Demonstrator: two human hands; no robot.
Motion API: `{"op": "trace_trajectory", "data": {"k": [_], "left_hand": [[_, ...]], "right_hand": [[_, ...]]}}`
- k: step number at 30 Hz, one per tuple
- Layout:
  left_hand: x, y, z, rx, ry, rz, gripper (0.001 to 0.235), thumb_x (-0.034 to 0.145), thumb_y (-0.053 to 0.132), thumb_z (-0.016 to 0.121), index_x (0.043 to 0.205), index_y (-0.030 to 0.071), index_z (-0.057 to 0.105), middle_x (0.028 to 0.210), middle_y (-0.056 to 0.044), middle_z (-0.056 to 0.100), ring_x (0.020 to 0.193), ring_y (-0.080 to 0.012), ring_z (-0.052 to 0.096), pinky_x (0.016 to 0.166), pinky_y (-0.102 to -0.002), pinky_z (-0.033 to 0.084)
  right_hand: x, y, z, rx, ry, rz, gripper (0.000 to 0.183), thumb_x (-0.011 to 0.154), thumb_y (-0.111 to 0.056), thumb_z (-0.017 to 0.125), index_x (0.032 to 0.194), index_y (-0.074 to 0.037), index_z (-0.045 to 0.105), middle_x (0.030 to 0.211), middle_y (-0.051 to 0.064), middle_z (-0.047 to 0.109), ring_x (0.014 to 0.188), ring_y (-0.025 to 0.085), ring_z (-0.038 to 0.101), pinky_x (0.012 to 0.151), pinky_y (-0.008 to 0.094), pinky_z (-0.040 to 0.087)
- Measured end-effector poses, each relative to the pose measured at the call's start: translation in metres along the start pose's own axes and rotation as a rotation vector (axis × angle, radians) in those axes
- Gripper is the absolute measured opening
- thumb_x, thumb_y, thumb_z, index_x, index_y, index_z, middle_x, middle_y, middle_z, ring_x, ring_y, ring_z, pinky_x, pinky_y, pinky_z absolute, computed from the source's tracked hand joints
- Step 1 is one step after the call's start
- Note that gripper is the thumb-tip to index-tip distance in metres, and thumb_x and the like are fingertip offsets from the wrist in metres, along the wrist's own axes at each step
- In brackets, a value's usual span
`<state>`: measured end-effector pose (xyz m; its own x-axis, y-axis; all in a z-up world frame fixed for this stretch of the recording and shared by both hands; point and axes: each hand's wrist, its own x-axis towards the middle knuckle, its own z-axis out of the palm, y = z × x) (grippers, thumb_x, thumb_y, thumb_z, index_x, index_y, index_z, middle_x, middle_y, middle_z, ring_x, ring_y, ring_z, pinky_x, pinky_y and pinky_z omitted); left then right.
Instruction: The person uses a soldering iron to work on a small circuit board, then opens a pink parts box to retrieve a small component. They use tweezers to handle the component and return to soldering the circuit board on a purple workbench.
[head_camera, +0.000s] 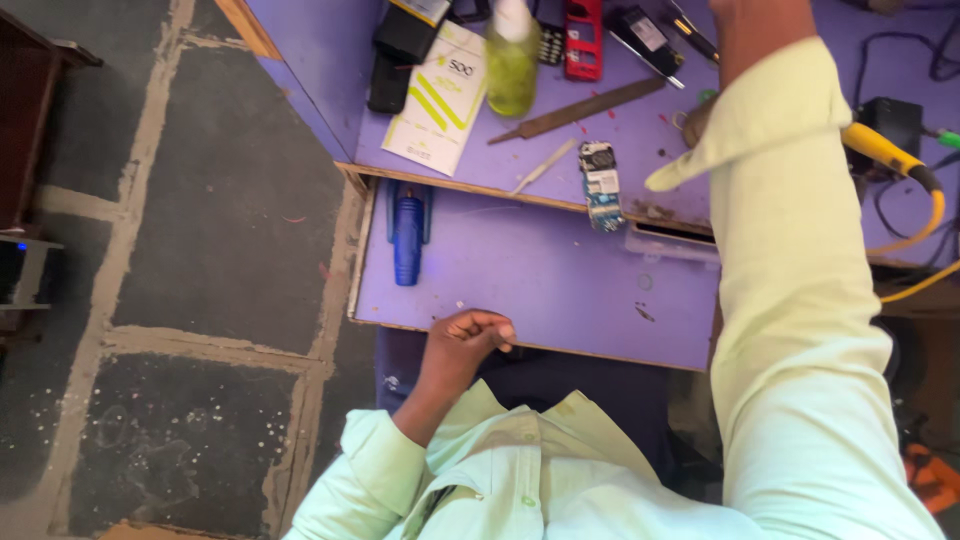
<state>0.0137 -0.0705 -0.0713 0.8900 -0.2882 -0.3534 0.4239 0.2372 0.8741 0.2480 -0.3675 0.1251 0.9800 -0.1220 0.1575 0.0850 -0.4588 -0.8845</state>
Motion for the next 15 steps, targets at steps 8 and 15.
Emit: {"op": "trace_trajectory", "data": {"k": [8, 15], "left_hand": [[0.004, -0.005, -0.001, -0.083, -0.064, -0.042, 0.021, 0.095, 0.009, 0.072, 0.111, -0.005, 0.072, 0.095, -0.01, 0.078, 0.086, -0.0121, 0.072, 0.082, -0.026, 0.058], [0.004, -0.006, -0.005, -0.036, -0.036, 0.002, 0.026, 0.1, 0.009, 0.066, 0.123, -0.004, 0.067, 0.103, -0.009, 0.076, 0.092, -0.0108, 0.068, 0.087, -0.025, 0.055]], "right_hand": [[0.029, 0.023, 0.015, -0.333, -0.132, 0.041, 0.029, 0.101, -0.021, 0.066, 0.127, -0.006, 0.065, 0.13, 0.009, 0.069, 0.118, 0.025, 0.067, 0.101, 0.04, 0.053], [0.019, 0.057, 0.033, -0.407, -0.206, 0.04, 0.025, 0.096, -0.018, 0.072, 0.119, -0.009, 0.07, 0.125, 0.008, 0.071, 0.113, 0.026, 0.068, 0.096, 0.04, 0.053]]}}
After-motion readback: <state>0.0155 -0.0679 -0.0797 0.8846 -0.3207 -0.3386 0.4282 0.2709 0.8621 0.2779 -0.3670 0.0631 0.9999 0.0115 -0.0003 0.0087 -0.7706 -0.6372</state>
